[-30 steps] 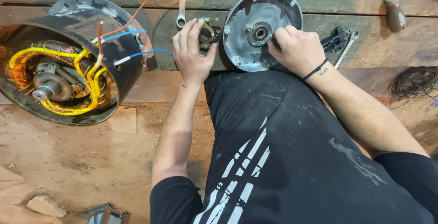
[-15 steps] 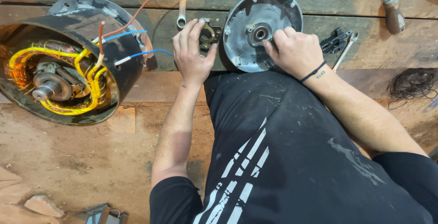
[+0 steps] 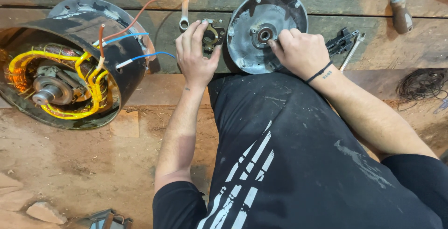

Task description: Disassembling and reassembling an electric motor on a workbench using hand tools

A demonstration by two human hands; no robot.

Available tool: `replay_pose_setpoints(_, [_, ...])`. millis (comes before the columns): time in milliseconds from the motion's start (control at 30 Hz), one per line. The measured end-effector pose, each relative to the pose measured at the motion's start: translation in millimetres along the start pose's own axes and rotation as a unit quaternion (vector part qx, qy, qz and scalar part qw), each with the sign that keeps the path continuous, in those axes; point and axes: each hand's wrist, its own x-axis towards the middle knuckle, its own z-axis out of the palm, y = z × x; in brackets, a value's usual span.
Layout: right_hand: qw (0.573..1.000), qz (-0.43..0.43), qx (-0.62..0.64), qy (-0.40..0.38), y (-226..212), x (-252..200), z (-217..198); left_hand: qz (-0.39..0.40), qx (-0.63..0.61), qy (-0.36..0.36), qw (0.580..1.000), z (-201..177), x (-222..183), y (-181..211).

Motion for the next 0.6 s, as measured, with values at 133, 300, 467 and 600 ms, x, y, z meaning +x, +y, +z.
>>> replay_pose_setpoints(133, [1.0, -0.01, 0.002, 0.009, -1.4, 0.8, -7.9, -0.004, -0.004, -0.005, 1.0, 0.2, -1.6, -0.8])
replay_pose_setpoints(300, [0.992, -0.055, 0.116, -0.013, 5.3, 5.1, -16.5, -0.006, 0.003, -0.005, 1.0, 1.6, -1.3, -1.3])
replay_pose_setpoints(467, [0.992, -0.02, 0.11, -0.061, 5.7, 9.7, -23.3, -0.006, 0.004, -0.002, 1.0, 0.8, -0.8, -0.9])
replay_pose_setpoints(600, [0.997, -0.011, 0.049, -0.05, 5.7, 3.0, 2.7, -0.008, 0.002, -0.007, 1.0, 0.0, -0.3, -0.1])
